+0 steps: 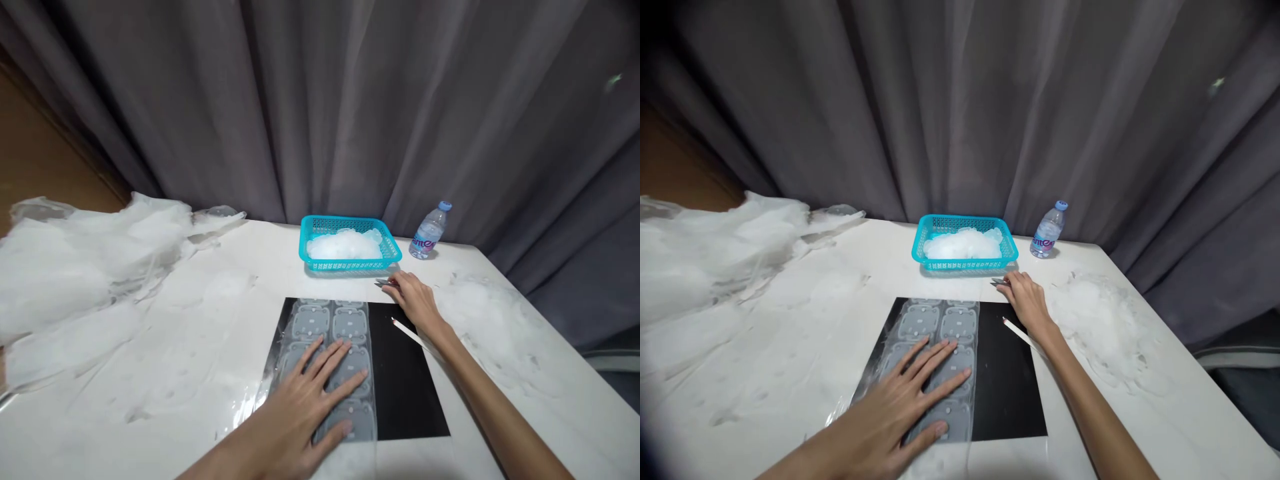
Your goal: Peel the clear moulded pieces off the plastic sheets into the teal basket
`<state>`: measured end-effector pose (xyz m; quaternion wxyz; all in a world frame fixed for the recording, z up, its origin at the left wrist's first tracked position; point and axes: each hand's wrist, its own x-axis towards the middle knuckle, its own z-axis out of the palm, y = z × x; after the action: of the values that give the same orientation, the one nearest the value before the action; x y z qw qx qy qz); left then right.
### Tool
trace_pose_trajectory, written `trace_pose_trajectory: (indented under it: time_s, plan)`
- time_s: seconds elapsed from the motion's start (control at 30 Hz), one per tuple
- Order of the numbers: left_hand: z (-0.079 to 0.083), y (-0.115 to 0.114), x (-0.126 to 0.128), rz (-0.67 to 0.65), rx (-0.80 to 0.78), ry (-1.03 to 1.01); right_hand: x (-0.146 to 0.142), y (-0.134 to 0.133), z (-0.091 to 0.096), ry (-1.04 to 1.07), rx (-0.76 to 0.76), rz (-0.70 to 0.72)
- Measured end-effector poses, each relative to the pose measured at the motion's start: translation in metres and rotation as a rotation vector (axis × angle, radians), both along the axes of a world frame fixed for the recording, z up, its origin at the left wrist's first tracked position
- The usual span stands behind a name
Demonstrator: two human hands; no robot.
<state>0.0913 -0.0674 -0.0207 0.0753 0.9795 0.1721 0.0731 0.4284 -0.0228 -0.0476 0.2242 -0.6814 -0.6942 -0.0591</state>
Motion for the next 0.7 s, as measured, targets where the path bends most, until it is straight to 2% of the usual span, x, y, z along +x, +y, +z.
trace_pose_trajectory:
  time_s: [0.23, 0.33, 0.4, 0.47, 0.6, 0.7]
  plan:
    - [-0.011, -0.039, 0.004, 0.058, 0.052, -0.102, 0.0, 0.003, -0.006, -0.015, 0.017, 0.021]
    - [-0.008, -0.041, 0.008, 0.069, -0.019, -0.076, -0.001, 0.002, -0.007, 0.015, 0.019, 0.049]
    - [0.0, -0.026, 0.013, 0.109, -0.128, -0.058, -0.001, 0.002, -0.008, 0.049, 0.024, 0.051]
    - [0.008, 0.004, 0.021, 0.183, -0.212, -0.092, 0.0, 0.003, -0.01, 0.093, 0.031, 0.039]
    - [0.011, 0.07, 0.036, 0.074, -0.218, -0.16, 0.004, 0.005, -0.01, 0.187, 0.023, 0.008]
    - [0.003, 0.089, 0.039, 0.033, -0.202, -0.148, 0.006, 0.007, -0.01, 0.245, 0.007, -0.026]
